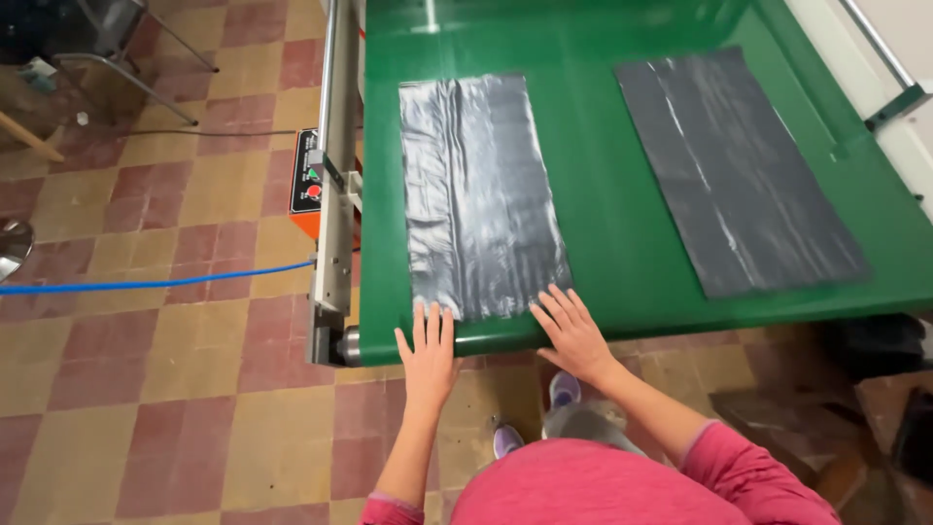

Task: Folding black plastic bags on a conveyor belt and placing them into a plastic crate.

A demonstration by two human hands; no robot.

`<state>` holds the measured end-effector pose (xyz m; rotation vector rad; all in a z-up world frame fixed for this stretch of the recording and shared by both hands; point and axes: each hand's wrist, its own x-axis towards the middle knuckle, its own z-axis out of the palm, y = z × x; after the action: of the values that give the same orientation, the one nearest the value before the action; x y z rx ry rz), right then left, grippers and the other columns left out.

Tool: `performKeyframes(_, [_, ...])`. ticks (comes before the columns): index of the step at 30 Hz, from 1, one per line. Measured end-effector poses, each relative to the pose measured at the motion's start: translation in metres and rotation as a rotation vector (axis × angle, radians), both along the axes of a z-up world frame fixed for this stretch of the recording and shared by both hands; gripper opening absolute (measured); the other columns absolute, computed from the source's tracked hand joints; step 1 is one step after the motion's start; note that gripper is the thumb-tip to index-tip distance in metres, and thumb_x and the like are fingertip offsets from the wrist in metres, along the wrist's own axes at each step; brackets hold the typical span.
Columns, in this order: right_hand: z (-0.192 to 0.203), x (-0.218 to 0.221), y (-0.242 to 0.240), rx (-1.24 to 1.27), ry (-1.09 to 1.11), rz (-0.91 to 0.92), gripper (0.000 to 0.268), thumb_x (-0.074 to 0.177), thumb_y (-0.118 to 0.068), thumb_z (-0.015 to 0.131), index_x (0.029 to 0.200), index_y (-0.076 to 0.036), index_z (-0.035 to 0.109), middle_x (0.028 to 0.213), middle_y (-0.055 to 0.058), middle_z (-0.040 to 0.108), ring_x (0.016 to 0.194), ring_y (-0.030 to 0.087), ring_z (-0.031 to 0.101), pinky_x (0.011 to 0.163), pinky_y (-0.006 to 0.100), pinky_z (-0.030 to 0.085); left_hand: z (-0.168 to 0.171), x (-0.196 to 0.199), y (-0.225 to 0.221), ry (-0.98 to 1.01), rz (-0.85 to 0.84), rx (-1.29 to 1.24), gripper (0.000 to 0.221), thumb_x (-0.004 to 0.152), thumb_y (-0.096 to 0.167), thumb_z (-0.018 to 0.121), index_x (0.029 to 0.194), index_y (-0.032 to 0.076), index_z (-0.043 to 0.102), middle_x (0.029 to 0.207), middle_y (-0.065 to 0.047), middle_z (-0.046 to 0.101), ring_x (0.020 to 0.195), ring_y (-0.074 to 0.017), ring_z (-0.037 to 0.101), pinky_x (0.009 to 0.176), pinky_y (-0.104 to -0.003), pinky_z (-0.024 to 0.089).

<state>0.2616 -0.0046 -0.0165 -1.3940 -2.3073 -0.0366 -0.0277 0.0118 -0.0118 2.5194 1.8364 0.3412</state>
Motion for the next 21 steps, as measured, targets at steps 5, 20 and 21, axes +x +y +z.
performKeyframes(5, [-0.021, 0.029, -0.009, 0.017, 0.043, 0.119, 0.041, 0.076, -0.016, 0.079, 0.113, -0.009, 0.062, 0.121, 0.011, 0.064, 0.130, 0.032, 0.059, 0.109, 0.048, 0.045, -0.023, -0.041, -0.018, -0.068, -0.099, 0.128, 0.044, 0.083, 0.020, 0.075, 0.125, 0.016, 0.060, 0.138, -0.002, 0.060, 0.139, -0.0233, 0.052, 0.110, -0.054, 0.042])
performKeyframes(20, [0.033, 0.073, 0.245, -0.288, 0.560, 0.037, 0.017, 0.087, -0.015, 0.072, 0.099, -0.004, 0.069, 0.097, 0.010, 0.072, 0.089, 0.027, 0.071, 0.081, 0.036, 0.055, 0.001, -0.026, 0.259, -1.148, 0.040, -0.177, 0.012, 0.093, 0.011, 0.074, 0.099, 0.001, 0.069, 0.087, -0.001, 0.067, 0.077, -0.0045, 0.056, 0.070, -0.023, 0.048])
performKeyframes(21, [0.023, 0.072, 0.271, -0.293, 0.566, 0.036, 0.017, 0.087, -0.015, 0.072, 0.099, -0.004, 0.069, 0.097, 0.010, 0.072, 0.089, 0.027, 0.071, 0.081, 0.036, 0.055, -0.007, -0.021, 0.282, -1.143, 0.044, -0.181, 0.012, 0.093, 0.011, 0.074, 0.099, 0.001, 0.069, 0.087, -0.001, 0.067, 0.077, -0.0045, 0.056, 0.070, -0.023, 0.048])
